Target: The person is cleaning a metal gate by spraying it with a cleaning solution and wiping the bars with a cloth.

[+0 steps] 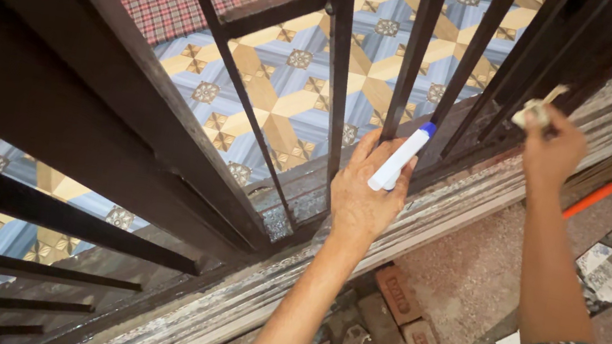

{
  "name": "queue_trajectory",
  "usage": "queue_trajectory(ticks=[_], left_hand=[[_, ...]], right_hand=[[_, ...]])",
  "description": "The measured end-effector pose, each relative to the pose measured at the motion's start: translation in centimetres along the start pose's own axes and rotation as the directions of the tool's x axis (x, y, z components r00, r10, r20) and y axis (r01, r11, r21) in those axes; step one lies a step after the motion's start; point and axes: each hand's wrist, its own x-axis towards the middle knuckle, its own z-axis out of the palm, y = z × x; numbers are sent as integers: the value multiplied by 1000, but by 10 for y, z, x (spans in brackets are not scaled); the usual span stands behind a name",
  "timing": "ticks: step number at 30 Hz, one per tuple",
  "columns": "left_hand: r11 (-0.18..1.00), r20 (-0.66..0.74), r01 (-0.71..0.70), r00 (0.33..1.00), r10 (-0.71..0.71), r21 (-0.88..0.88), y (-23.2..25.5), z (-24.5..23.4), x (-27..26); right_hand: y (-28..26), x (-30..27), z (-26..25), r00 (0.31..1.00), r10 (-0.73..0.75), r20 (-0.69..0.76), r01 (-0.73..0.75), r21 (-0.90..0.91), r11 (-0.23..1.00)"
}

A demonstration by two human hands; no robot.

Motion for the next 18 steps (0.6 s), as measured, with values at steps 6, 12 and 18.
queue_trajectory(ticks=[6,12,18], left_hand=[[999,71,51,996,-51,-6,3,-5,3],[998,55,48,997,-45,-52,7,-10,4],[998,-7,34,999,-34,-51,8,-18,-7]], right_hand=[[13,-76,17,985,158,75,-165,110,980],[-18,-90,42,990,124,59,-127,35,991],[-50,-93,43,973,183,139,-165,-135,977]])
